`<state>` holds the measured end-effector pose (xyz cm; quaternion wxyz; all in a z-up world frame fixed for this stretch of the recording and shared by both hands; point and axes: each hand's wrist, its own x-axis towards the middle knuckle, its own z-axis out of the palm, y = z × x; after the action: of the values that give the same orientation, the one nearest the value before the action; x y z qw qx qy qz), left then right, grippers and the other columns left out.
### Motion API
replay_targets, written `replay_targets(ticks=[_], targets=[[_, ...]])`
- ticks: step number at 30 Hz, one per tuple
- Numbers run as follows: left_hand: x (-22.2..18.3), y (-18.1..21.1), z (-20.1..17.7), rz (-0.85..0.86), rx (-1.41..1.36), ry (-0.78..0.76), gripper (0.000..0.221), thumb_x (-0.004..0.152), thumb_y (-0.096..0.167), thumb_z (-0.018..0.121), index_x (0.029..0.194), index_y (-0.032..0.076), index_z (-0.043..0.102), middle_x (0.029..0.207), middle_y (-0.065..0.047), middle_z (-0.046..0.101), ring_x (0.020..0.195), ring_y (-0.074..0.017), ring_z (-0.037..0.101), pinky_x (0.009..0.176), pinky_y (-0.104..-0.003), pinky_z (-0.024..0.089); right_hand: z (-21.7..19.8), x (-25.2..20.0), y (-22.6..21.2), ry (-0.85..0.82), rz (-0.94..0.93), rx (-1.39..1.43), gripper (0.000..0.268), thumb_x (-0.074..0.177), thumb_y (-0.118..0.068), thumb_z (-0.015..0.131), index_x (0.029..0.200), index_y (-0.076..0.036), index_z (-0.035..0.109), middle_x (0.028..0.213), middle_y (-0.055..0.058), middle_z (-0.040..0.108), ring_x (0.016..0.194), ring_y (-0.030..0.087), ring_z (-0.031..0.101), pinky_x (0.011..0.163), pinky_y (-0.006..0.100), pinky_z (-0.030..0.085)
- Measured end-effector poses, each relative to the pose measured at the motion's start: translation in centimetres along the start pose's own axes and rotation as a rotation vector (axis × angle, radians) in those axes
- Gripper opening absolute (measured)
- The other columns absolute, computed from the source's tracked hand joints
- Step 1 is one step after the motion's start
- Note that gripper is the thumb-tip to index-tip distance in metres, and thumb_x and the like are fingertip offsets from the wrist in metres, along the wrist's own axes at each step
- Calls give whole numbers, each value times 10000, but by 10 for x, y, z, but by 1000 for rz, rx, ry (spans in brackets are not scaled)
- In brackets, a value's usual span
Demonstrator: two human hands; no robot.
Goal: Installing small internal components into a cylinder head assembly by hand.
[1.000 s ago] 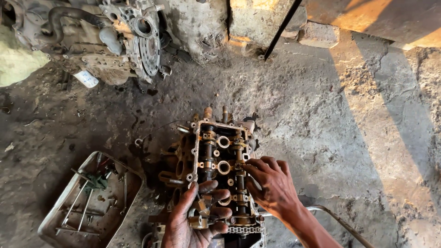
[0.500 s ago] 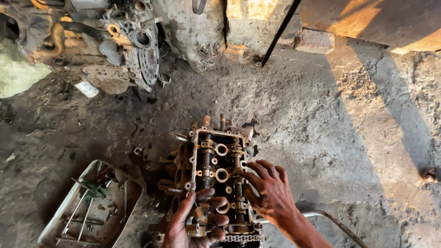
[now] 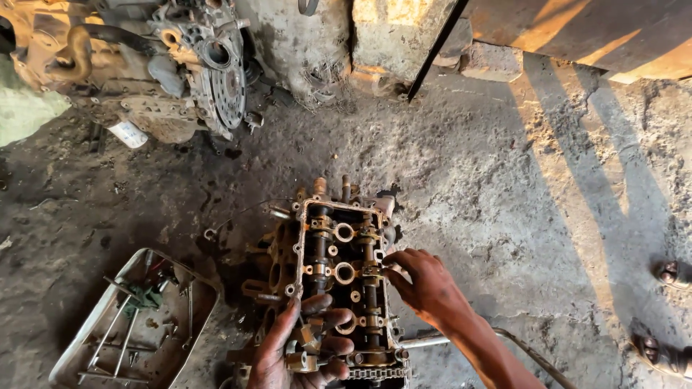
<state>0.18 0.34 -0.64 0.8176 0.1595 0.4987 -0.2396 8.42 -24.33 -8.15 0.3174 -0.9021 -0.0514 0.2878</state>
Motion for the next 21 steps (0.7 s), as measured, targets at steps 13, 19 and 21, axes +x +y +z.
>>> replay_targets(ticks=[13,19,21], targets=[[-14,-1,15,56,-3,19,570,990,397,528,1322,-43,673,1167,-342,727,820,-462,652,604,-555,545,33,1,9,188,-85,-270,351,1062,-376,509,770,-187,553,641,-57,526,518,103,482,592,300,546],[-22,0,23,60,-7,77,543,1002,382,531,1313,-41,674,1151,-320,722,820,-453,640,618,-545,530,14,0,-7,31,-11,-451,299,1082,-437,416,975,-188,543,786,-43,533,651,102,514,623,303,555],[-22,1,23,63,-8,64,542,1003,383,528,1309,-39,676,1149,-321,724,804,-447,641,610,-543,532,19,2,-5,-21,18,-484,263,1081,-433,407,1056,-198,521,849,-47,534,738,99,521,676,311,560]])
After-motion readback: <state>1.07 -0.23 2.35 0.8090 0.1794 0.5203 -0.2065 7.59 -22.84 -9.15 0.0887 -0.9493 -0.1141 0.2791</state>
